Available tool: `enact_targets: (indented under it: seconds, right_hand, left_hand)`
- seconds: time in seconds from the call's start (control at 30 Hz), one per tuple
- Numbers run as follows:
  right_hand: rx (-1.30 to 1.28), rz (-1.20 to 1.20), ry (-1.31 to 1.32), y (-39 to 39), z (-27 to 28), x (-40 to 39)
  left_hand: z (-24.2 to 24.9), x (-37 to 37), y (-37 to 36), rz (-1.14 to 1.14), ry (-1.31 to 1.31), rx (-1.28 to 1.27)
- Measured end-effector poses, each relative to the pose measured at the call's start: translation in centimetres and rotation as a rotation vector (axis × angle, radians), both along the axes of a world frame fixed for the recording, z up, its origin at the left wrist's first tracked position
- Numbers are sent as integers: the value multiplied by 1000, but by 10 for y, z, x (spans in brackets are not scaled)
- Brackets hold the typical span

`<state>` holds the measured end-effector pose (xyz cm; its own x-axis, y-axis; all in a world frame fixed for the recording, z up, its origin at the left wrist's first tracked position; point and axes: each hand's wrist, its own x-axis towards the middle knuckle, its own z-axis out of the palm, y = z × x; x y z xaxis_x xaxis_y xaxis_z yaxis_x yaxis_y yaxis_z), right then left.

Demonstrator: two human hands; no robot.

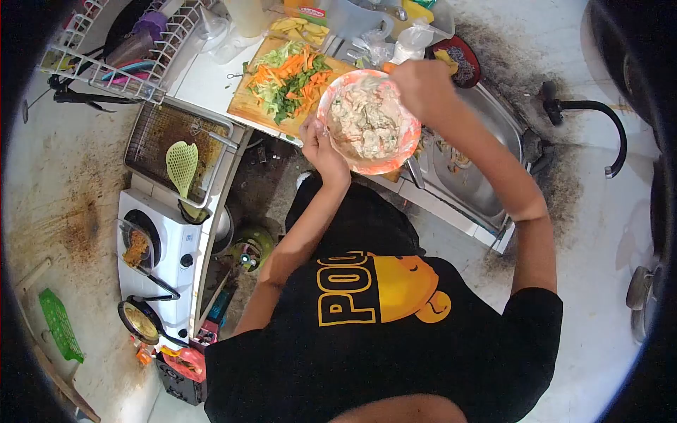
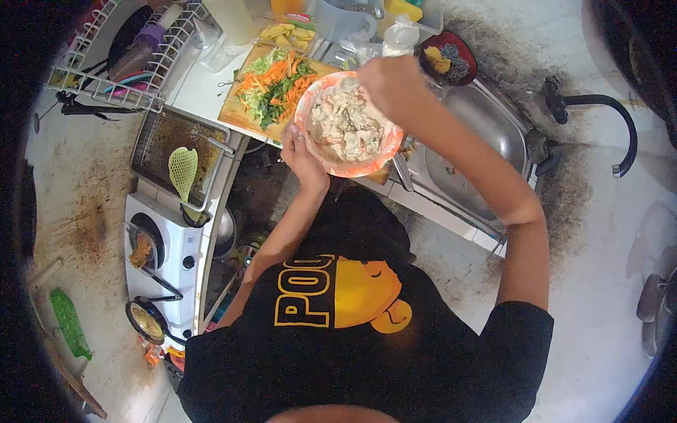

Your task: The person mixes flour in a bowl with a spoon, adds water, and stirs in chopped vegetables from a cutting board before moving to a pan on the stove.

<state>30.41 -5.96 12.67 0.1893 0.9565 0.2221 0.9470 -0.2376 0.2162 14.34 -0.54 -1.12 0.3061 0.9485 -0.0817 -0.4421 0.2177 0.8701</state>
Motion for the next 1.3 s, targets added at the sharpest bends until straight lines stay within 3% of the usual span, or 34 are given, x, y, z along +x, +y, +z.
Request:
enact_targets:
  seconds: [0.07, 0.23, 0.33, 0.4, 0.43, 0.5, 0.53, 0.6, 0.67, 0.73, 0.8, 0.83, 0.9, 0.97, 1.03, 1.07, 1.3]
  right_hand:
    - [-293, 172, 28, 12, -21, -9]
    - [-412, 254, 124, -17, -28, -11]
    - [-322, 254, 101, -34, -12, 1]
    - [-439, 25, 108, -32, -5, 7]
    - [-433, 34, 99, -26, 1, 7]
    - [-228, 140, 136, -6, 18, 7]
    - [-162, 99, 217, 14, 26, -2]
    - [-6, 262, 529, 57, 35, -10]
    - [-106, 341, 489, 108, 10, -17]
    - [-397, 291, 333, 150, -16, -30]
    - [-449, 313, 294, 175, -45, -28]
    - [-503, 326, 263, 183, -57, -28]
    - [-531, 298, 302, 191, -80, -22]
    - [-560, 275, 343, 197, -80, -21]
    - [-587, 205, 348, 196, -74, -25]
    - [-573, 217, 371, 194, -82, -22]
    - [-457, 235, 575, 181, -101, -17]
  left_hand:
    - [-3, 0, 1, 2, -22, -26]
    - [-4, 3, 1, 78, 27, -41]
    - [1, 3, 3, 65, 66, 37]
    - [-2, 1, 5, 53, 65, 65]
    - [-2, 0, 6, 31, 64, 91]
    - [0, -12, 15, 19, 150, 155]
    - [2, -20, 22, 51, 261, 312]
    - [3, -36, 41, 101, 506, 514]
    - [17, -51, 66, 56, 684, 586]
    - [25, -59, 94, 58, 766, 626]
    - [28, -60, 123, -134, 807, 745]
    - [35, -57, 134, -123, 808, 743]
    - [46, -48, 156, -407, 1135, 788]
    - [39, -34, 174, -406, 1142, 844]
    - [40, -20, 185, -665, 1225, 762]
    - [42, -15, 185, -683, 1316, 770]
    - [19, 2, 158, -522, 1284, 841]
